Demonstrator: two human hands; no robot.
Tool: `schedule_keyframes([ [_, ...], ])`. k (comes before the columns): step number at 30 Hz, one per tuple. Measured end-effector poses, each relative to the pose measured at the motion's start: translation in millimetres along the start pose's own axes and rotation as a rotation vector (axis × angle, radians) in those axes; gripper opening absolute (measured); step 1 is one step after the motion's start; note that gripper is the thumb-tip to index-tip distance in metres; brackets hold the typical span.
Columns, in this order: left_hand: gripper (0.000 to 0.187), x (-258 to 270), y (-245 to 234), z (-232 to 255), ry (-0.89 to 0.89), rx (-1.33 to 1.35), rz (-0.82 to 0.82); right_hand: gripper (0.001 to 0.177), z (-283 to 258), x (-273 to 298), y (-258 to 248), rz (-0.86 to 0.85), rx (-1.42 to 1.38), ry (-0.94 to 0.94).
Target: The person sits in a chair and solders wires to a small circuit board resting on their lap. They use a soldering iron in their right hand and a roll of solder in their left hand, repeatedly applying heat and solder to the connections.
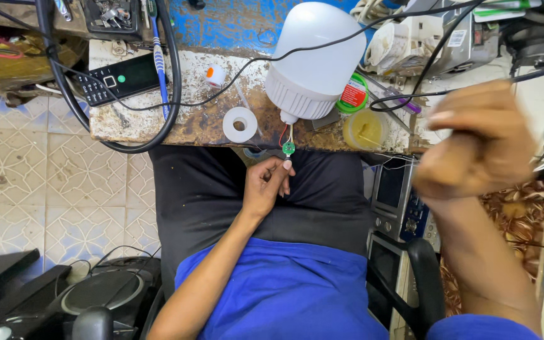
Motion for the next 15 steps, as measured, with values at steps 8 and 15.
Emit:
schedule_keyframes([
  [8,0.025,-1,-3,-4,0.081,-0.021,0.014,0.027,41,123,83,-0.925,0.606,0.047],
  [15,0.026,0,0,-1,0.085,-0.028,0.007,0.034,59,136,88,-0.968,0.443,0.161],
])
Point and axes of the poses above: each hand's wrist, its own x-axis away from the middle knuckle, its own y-axis out of the palm, z = x × y, the point moved 10 cm from there along -x, towards the middle knuckle, and after that the axes turned 1 degree about y, right-handed, at the moved point
